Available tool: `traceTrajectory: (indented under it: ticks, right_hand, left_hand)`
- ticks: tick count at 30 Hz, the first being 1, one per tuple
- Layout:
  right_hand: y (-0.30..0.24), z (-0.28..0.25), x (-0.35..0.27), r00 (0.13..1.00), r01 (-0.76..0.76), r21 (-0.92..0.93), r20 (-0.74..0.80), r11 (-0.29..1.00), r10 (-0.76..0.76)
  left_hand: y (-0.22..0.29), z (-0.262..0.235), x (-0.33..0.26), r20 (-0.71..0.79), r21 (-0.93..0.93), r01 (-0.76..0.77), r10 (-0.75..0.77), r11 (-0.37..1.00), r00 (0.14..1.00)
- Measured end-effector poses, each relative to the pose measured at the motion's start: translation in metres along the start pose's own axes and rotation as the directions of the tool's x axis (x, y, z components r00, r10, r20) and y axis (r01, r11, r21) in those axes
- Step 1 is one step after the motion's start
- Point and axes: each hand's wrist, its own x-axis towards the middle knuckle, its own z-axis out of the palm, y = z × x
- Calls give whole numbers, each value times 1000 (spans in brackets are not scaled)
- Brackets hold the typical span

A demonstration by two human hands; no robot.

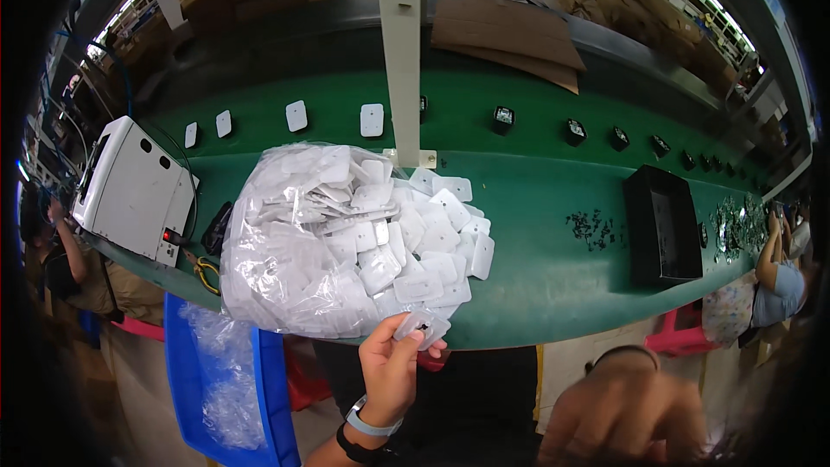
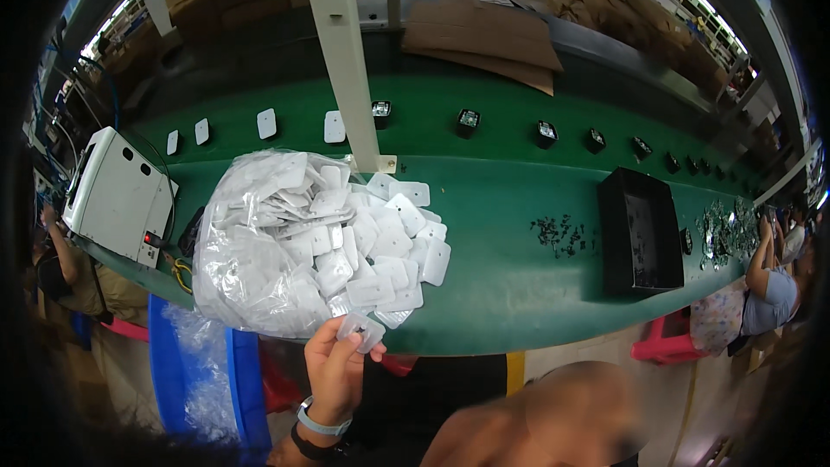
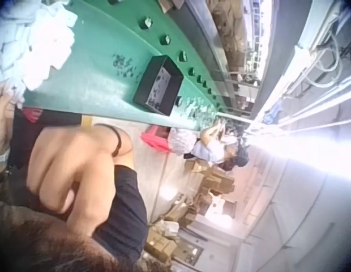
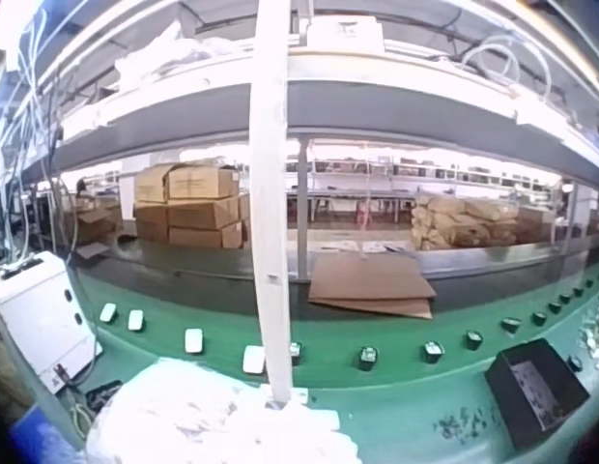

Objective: The person assembles small electronic devices by inserting green circuit boards into white plastic casings. They pick up a casing, insert a board, and place the finished unit on the green workbench, repeating this process continuously.

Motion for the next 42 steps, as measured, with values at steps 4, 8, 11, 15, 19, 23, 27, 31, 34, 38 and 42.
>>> traceTrajectory:
  ticks: [4,8,11,15,19,23,27,31,34,38,42]
  right_hand:
    - [27,-103,-45,556,-337,-341,-824,878,-107]
    - [98,-254,-101,448,-888,-423,-885,178,131]
    - [168,-302,-126,496,-851,-523,-830,-48,254]
    - [210,-342,-124,436,-841,-529,-788,-115,435]
    - [214,-340,-130,468,-852,-517,-824,-84,318]
    - [184,-319,-136,492,-863,-501,-863,-69,115]
    - [99,-226,-95,298,-922,-274,-953,273,51]
    - [55,-147,-119,482,-714,-201,-836,671,262]
    - [51,-117,-150,578,-650,-160,-739,743,346]
    - [67,-92,-175,515,-592,96,-718,800,468]
    - [66,-76,-174,531,-469,136,-746,872,402]
  left_hand:
    - [7,-4,9,10,0,35,-35,999,999]
    - [16,-11,17,7,40,34,-34,999,999]
    - [22,-26,21,-41,57,3,0,998,999]
    - [33,-41,28,-130,32,-29,33,999,991]
    - [36,-38,36,-170,35,-51,56,998,984]
    - [39,-21,45,-124,37,-11,16,999,992]
    - [35,2,48,-75,-14,86,-86,996,993]
    - [21,28,58,29,-57,152,-150,987,988]
    - [10,47,65,115,-179,234,-216,956,970]
    - [-5,60,69,92,-305,293,-278,906,956]
    - [-20,58,70,160,-432,270,-222,860,962]
